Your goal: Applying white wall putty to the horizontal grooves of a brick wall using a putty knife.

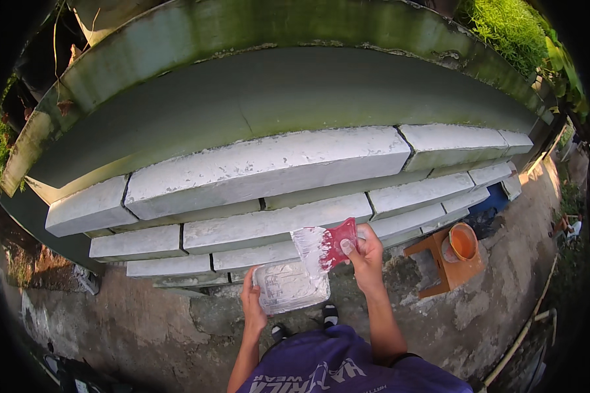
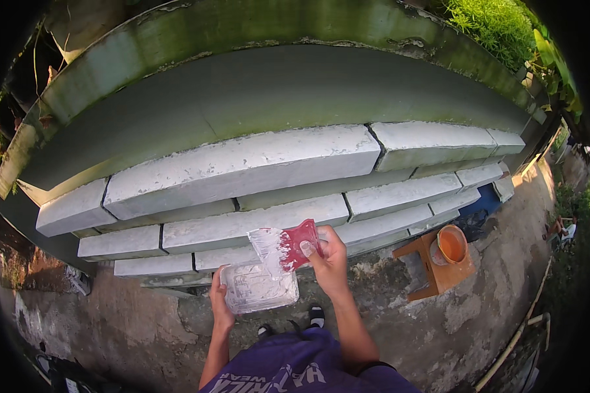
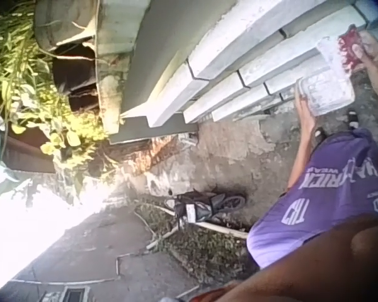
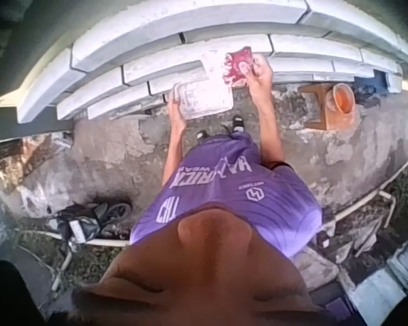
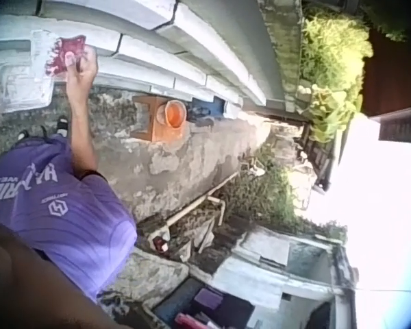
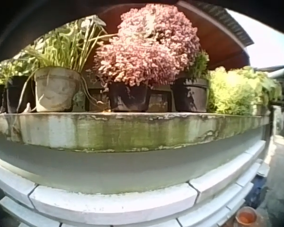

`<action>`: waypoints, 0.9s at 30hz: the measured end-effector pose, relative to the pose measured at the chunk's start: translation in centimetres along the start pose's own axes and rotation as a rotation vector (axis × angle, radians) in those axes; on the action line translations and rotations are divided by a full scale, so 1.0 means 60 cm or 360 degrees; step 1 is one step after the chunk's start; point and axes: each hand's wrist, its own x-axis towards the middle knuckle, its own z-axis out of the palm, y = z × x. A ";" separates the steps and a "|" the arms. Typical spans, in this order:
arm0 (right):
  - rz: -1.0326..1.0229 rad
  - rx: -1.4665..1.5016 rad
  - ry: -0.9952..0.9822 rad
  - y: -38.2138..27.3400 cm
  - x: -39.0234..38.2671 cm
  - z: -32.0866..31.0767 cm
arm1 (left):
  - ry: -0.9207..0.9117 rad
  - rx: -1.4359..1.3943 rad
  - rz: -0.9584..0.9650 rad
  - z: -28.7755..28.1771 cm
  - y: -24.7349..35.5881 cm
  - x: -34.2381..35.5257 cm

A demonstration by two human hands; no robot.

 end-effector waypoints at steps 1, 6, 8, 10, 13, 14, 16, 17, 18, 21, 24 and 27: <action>-0.0058 -0.0054 0.0183 -0.008 0.004 -0.016 | -0.0020 -0.0023 -0.0146 0.001 -0.004 -0.008; -0.0695 -0.0306 0.0408 -0.147 0.076 -0.080 | -0.0051 -0.0092 -0.0339 -0.011 -0.037 -0.037; -0.1016 -0.0541 0.0487 -0.174 0.125 -0.118 | 0.0041 -0.0019 -0.0163 -0.012 -0.052 -0.040; -0.1005 -0.0806 0.0444 -0.196 0.171 -0.170 | 0.0013 0.0005 -0.0141 -0.014 -0.064 -0.040; -0.1180 -0.1063 0.0370 -0.220 0.233 -0.175 | -0.0004 -0.0002 -0.0148 -0.024 -0.084 -0.041; -0.1186 -0.1069 0.0380 -0.216 0.244 -0.176 | -0.0014 -0.0035 -0.0174 -0.028 -0.090 -0.040; -0.1193 -0.1035 0.0416 -0.207 0.260 -0.173 | 0.0005 -0.0055 -0.0225 -0.035 -0.094 -0.042; -0.1194 -0.1036 0.0415 -0.207 0.259 -0.170 | 0.0036 -0.0073 -0.0281 -0.034 -0.093 -0.044; -0.1125 -0.1217 0.0394 -0.210 0.254 -0.166 | 0.0036 -0.0075 -0.0281 -0.032 -0.091 -0.046; -0.1053 -0.1389 0.0425 -0.210 0.254 -0.169 | 0.0053 -0.0009 -0.0285 -0.025 -0.077 -0.044; -0.1137 -0.1288 0.0473 -0.199 0.264 -0.186 | 0.0036 -0.0036 -0.0322 -0.013 -0.075 -0.047; -0.1244 -0.1152 0.0464 -0.195 0.265 -0.190 | 0.0015 0.0003 -0.0372 -0.004 -0.073 -0.047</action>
